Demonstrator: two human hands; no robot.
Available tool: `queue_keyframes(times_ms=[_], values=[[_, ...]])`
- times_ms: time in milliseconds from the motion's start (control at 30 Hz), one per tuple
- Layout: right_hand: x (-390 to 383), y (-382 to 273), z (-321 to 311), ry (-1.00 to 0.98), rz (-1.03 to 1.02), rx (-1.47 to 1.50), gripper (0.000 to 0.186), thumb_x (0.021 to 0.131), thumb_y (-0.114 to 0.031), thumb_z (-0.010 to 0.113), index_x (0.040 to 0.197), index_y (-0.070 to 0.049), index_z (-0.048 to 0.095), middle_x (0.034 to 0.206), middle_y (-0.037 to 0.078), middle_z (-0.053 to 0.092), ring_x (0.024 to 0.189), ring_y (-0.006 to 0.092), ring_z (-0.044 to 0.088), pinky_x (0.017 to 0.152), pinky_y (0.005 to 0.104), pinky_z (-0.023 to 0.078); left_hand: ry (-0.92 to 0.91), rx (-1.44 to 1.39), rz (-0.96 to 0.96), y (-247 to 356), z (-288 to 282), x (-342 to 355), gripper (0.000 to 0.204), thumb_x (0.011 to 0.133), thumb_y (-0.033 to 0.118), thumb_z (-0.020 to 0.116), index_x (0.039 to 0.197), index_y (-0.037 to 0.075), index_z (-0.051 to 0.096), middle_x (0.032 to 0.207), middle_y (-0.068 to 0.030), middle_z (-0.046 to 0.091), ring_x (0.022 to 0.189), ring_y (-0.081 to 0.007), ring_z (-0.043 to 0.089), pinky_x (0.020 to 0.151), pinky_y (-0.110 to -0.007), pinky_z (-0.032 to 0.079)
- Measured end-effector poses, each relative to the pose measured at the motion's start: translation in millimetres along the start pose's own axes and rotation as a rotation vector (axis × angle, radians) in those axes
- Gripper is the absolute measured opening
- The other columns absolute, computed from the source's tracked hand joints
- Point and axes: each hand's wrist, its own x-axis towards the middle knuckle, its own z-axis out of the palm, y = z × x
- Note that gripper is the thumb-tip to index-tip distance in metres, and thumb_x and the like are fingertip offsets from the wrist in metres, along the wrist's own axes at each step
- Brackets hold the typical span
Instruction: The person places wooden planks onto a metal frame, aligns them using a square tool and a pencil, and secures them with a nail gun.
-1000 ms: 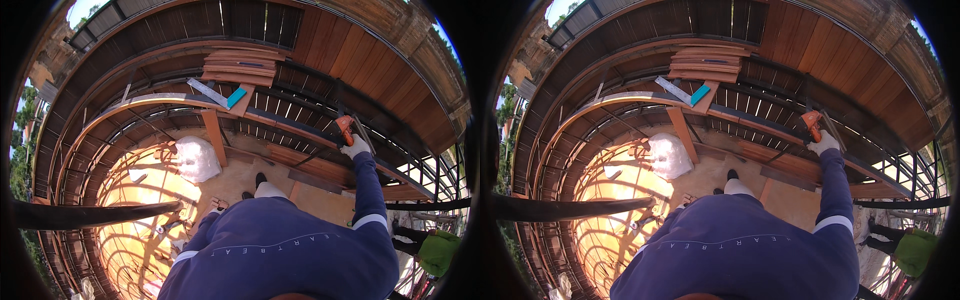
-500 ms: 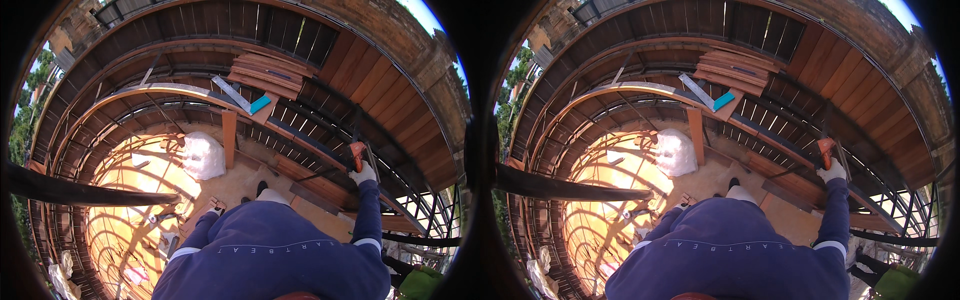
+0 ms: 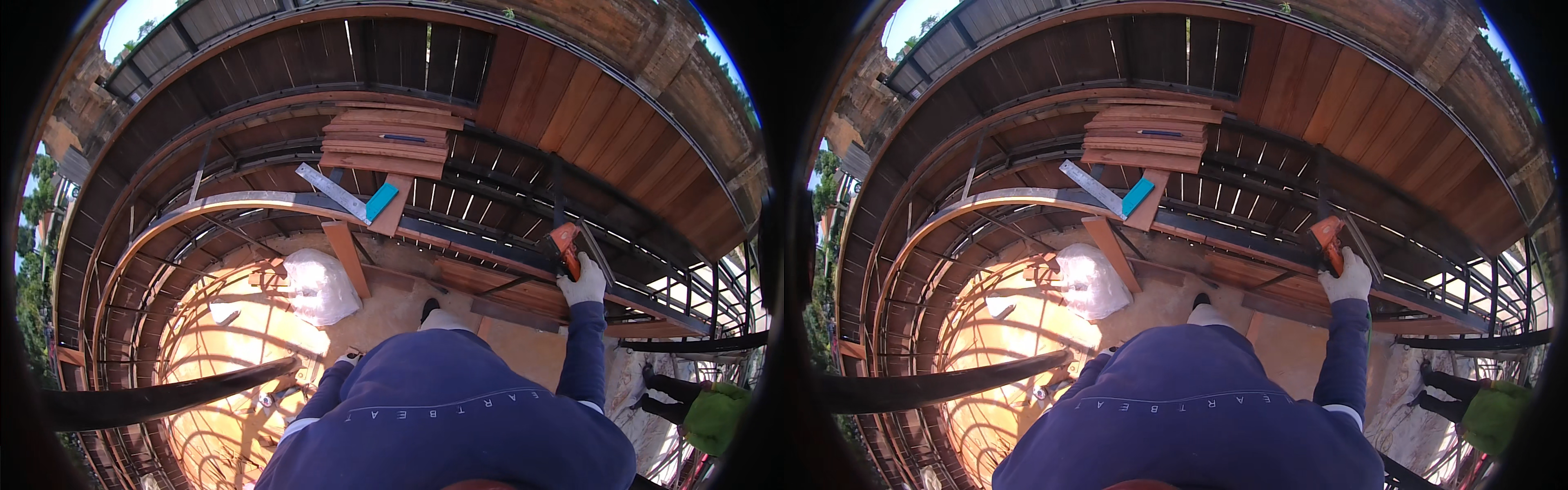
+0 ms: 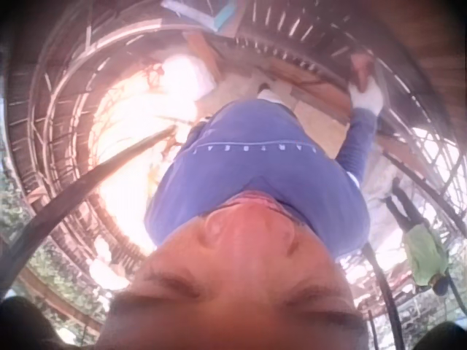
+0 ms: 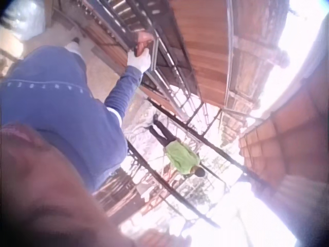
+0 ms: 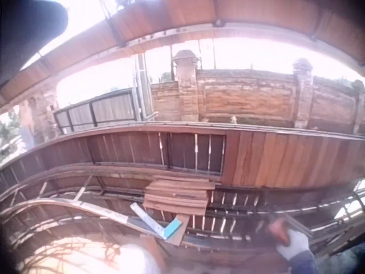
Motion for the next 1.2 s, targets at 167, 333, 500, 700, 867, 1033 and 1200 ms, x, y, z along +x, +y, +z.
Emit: queue_keyframes(times_ms=[167, 333, 500, 700, 867, 1033, 1200], values=[[1.0, -25.4, -1.1, 0.358, -0.051, 0.118, 0.066, 0.063, -0.011, 0.083, 0.125, 0.0, 0.063, 0.116, 0.018, 0.067, 0.109, 0.0387, 0.064, 0.098, 0.0464, 0.049, -0.103, -0.608, -0.337, 61.8, -109.5, 17.1, 0.035, 0.097, 0.039, 0.056, 0.091, 0.008, 0.071, 0.073, -0.0068, 0.069, 0.071, -0.0214, 0.069, 0.065, -0.036, 0.052], [50.9, -114.1, 9.9, 0.297, -0.313, 0.459, 0.059, 0.065, 0.002, 0.076, 0.123, 0.0, 0.065, 0.11, 0.017, 0.067, 0.097, 0.0329, 0.066, 0.087, 0.0415, 0.053, 0.167, -0.923, -0.244, 78.7, -163.8, 43.8, 0.03, 0.096, 0.034, 0.062, 0.103, 0.006, 0.071, 0.084, -0.0045, 0.069, 0.073, -0.016, 0.064, 0.069, -0.03, 0.051], [113.9, -201.0, 37.6, 0.163, -0.677, 0.578, 0.048, 0.066, 0.001, 0.073, 0.114, -0.002, 0.068, 0.095, 0.016, 0.07, 0.086, 0.035, 0.066, 0.078, 0.0422, 0.054, 0.301, -0.85, -0.087, 115.4, -182.3, 33.5, 0.03, 0.096, 0.032, 0.061, 0.101, 0.005, 0.071, 0.082, -0.0038, 0.069, 0.076, -0.0147, 0.064, 0.071, -0.031, 0.05], [179.5, -299.9, 68.8, 0.129, -0.867, 0.404, 0.03, 0.073, -0.011, 0.073, 0.102, -0.007, 0.068, 0.09, 0.013, 0.07, 0.084, 0.0336, 0.067, 0.075, 0.0455, 0.053, 0.153, -0.142, -0.022, 106.7, -138.8, -5.4, 0.037, 0.096, 0.045, 0.05, 0.108, 0.017, 0.072, 0.111, -0.0165, 0.071, 0.106, -0.039, 0.066, 0.091, -0.047, 0.052], [229.8, -351.3, 99.9, 0.062, -0.854, 0.062, 0.026, 0.077, -0.017, 0.071, 0.102, -0.01, 0.068, 0.091, 0.011, 0.068, 0.089, 0.0326, 0.066, 0.078, 0.0458, 0.053, 0.29, -0.472, -0.346, 74.5, -103.4, -16.0, 0.044, 0.093, 0.046, 0.059, 0.125, 0.016, 0.068, 0.121, -0.0167, 0.07, 0.114, -0.0373, 0.064, 0.098, -0.045, 0.051], [241.1, -376.4, 118.0, -0.033, -0.885, -0.223, 0.02, 0.081, -0.018, 0.068, 0.1, -0.012, 0.067, 0.093, 0.01, 0.069, 0.09, 0.0314, 0.067, 0.077, 0.0454, 0.053, 0.662, -0.945, -0.233, 124.0, -205.7, 6.6, 0.087, 0.086, 0.026, 0.079, 0.155, 0.009, 0.03, 0.133, -0.0166, 0.061, 0.103, -0.0225, 0.066, 0.08, -0.033, 0.056], [235.7, -394.4, 117.5, -0.025, -0.905, -0.381, 0.01, 0.087, -0.015, 0.06, 0.095, -0.013, 0.066, 0.09, 0.009, 0.07, 0.088, 0.0296, 0.07, 0.074, 0.044, 0.054, 0.908, -0.321, -0.09, 177.5, -288.6, 66.5, 0.115, 0.069, 0.044, 0.086, 0.156, 0.002, 0.024, 0.145, -0.0257, 0.048, 0.129, -0.0383, 0.053, 0.109, -0.044, 0.043]])
